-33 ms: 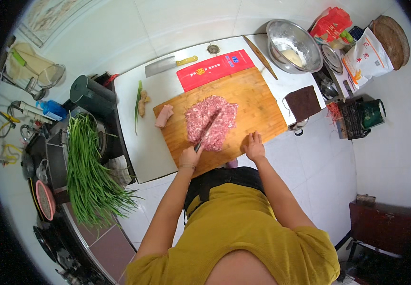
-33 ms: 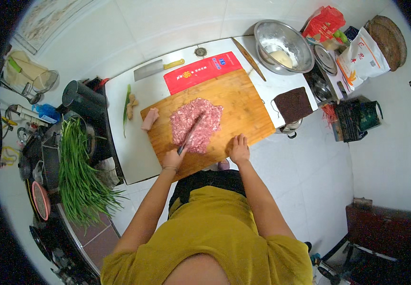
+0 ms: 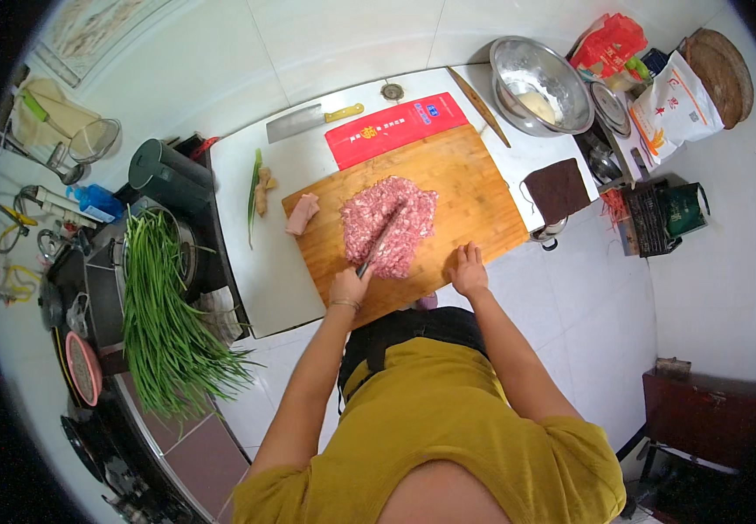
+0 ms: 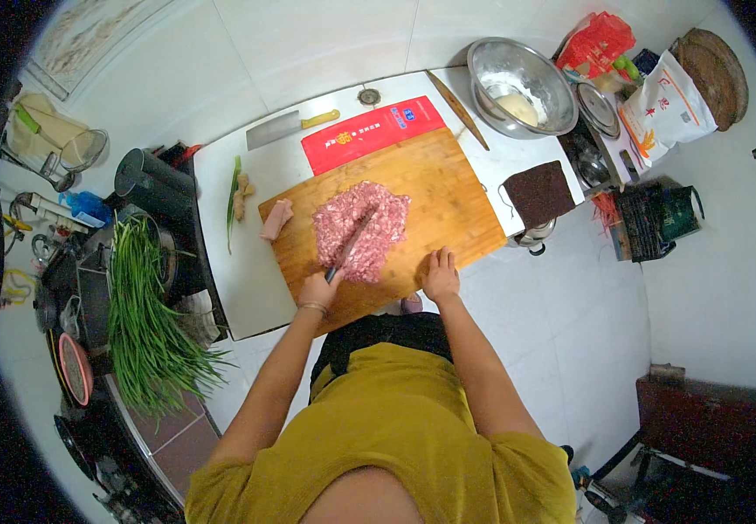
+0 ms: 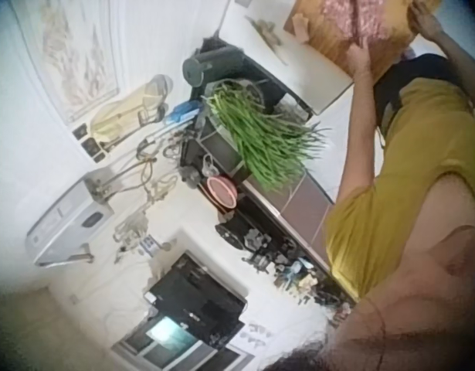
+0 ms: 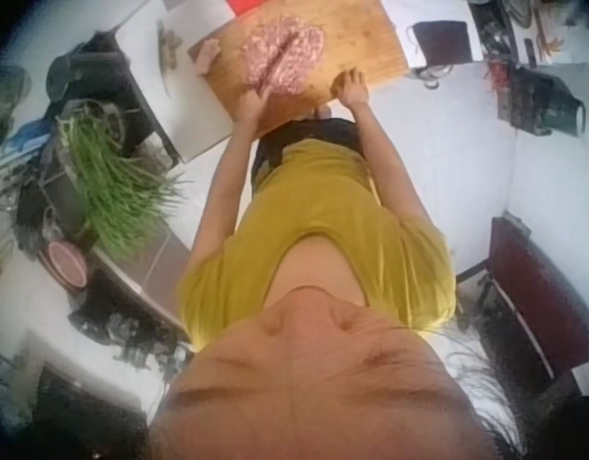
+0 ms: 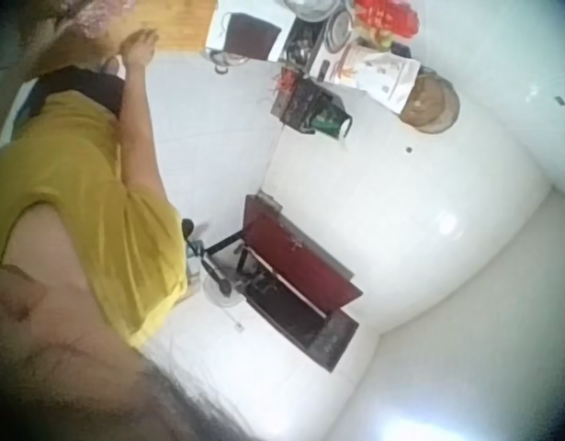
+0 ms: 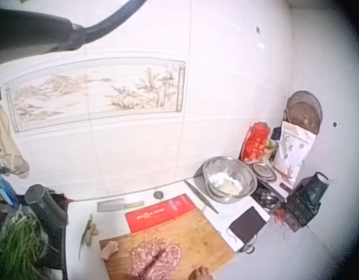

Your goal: The person uses a cleaver to repeatedly chop and mince a pile of ground meat on a wooden cutting board. The person holds the meat in place with the left hand while chopping with the right hand, occasionally repositioning the meat pile.

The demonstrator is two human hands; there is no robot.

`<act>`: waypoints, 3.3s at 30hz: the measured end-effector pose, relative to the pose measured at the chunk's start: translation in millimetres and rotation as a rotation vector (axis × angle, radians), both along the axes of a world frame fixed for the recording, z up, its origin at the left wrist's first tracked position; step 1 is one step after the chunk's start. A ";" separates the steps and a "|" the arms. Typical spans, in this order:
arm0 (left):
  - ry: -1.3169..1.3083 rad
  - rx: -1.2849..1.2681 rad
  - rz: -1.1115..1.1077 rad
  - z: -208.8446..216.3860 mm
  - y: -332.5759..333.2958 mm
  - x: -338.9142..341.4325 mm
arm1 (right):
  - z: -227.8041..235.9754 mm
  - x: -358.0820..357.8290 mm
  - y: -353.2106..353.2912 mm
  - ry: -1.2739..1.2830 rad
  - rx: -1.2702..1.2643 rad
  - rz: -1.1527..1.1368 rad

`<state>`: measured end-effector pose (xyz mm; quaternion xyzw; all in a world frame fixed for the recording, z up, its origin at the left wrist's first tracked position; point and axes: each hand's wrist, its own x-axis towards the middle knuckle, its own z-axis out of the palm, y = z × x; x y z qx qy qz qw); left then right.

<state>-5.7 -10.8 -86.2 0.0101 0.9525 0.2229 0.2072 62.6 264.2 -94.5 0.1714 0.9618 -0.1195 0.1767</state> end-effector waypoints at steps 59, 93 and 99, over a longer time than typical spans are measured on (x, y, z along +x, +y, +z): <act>0.152 0.189 -0.041 49.8 -36.8 -44.4 | 0.8 0.0 -4.0 -0.044 0.016 -0.046; 0.221 0.158 0.034 42.4 -31.4 -58.5 | 6.0 -5.6 -13.7 -0.020 0.048 -0.096; 0.261 0.034 0.082 19.2 -20.7 -39.3 | -1.1 -2.0 -15.0 -0.013 0.086 -0.063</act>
